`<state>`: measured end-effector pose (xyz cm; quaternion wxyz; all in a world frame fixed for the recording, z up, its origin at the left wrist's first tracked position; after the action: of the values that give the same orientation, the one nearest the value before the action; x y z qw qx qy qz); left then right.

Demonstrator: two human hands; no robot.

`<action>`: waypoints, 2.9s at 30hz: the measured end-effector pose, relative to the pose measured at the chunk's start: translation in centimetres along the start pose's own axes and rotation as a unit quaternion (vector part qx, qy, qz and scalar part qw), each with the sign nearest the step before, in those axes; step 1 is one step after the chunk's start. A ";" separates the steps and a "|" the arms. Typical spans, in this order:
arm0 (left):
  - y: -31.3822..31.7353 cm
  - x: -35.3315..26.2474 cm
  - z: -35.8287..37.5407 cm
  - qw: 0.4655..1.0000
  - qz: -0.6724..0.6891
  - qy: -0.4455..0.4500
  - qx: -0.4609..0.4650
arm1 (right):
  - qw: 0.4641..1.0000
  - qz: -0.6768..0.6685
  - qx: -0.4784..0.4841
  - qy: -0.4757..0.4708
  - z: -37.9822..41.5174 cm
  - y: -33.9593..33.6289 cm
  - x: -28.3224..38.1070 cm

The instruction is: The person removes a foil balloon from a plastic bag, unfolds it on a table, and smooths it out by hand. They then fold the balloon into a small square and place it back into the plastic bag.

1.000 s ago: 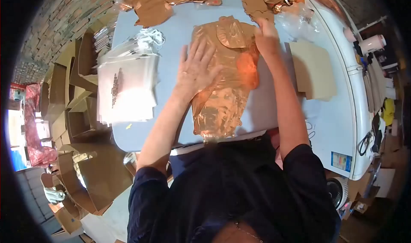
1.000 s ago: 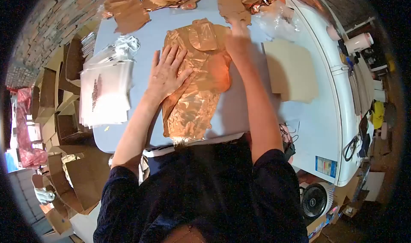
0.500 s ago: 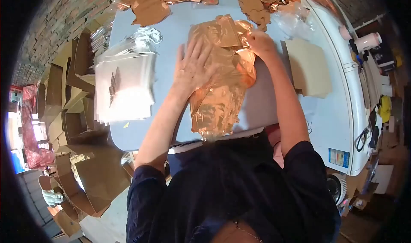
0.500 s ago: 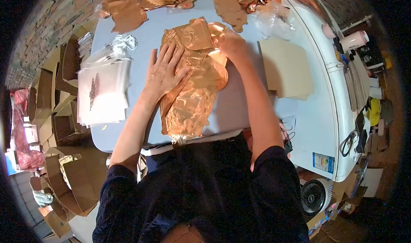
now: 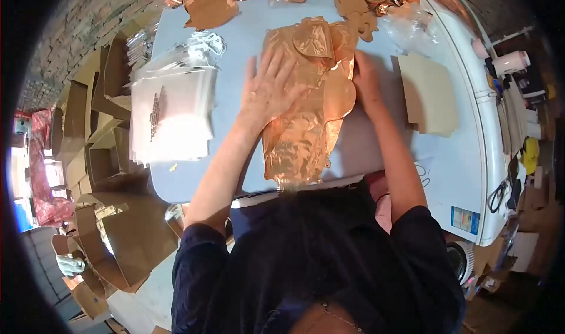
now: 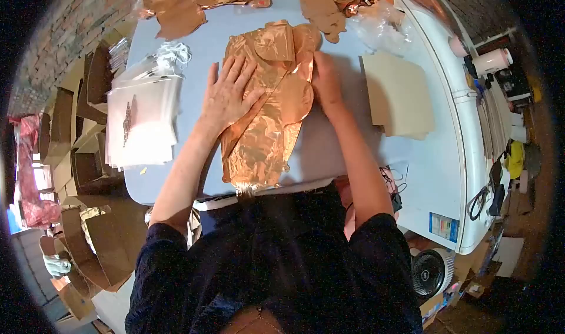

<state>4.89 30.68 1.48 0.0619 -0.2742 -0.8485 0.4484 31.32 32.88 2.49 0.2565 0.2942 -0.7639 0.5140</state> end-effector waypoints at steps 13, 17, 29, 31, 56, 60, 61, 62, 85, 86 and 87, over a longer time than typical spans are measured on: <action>0.2 0.0 -0.1 0.999 -0.027 -0.001 0.026 | 0.976 -0.011 -0.024 -0.216 1.4 4.6 2.0; 0.2 0.0 -0.1 0.999 -0.025 0.000 0.031 | 0.967 0.076 -0.055 -0.239 1.5 5.8 2.8; 0.1 0.3 0.3 0.990 -0.105 0.031 0.089 | 0.961 0.123 -0.060 -0.239 2.8 5.6 6.7; -0.2 0.1 0.1 0.994 -0.060 0.007 0.087 | 0.948 0.163 -0.060 -0.267 3.5 5.3 7.2; 0.7 0.3 0.2 0.999 -0.035 0.017 -0.022 | 0.975 0.135 0.009 -0.177 10.8 3.3 6.6; 0.5 0.3 0.1 0.999 -0.032 0.015 -0.013 | 0.963 0.198 -0.024 -0.183 11.1 4.2 7.2; 0.3 0.1 0.1 0.999 -0.031 0.008 0.001 | 0.959 0.214 -0.029 -0.185 11.1 4.3 7.4; 0.2 0.0 0.1 0.999 -0.031 0.002 0.015 | 0.954 0.231 -0.035 -0.186 11.0 4.5 7.7; -1.1 -0.2 -0.1 0.994 -0.065 0.003 0.091 | 0.965 0.189 0.050 -0.177 9.1 5.3 9.5; -0.8 -0.1 0.0 0.995 -0.066 0.010 0.079 | 0.966 0.175 0.041 -0.184 8.9 5.4 9.6; -0.2 0.1 0.2 0.992 -0.105 0.027 0.071 | 0.968 0.160 0.032 -0.191 8.6 5.5 9.6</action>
<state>4.62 30.48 1.53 0.1509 -0.1906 -0.8364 0.4913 20.00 24.65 2.74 0.0106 0.2686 -0.8193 0.5065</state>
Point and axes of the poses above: each hand's wrist, its own z-axis away from the middle knuckle, its own y-axis out of the palm, x = y × z, the point moved 2 cm from there along -z, towards the middle knuckle, and after that the axes turned 8 degrees about -x, right-handed, at the moved point
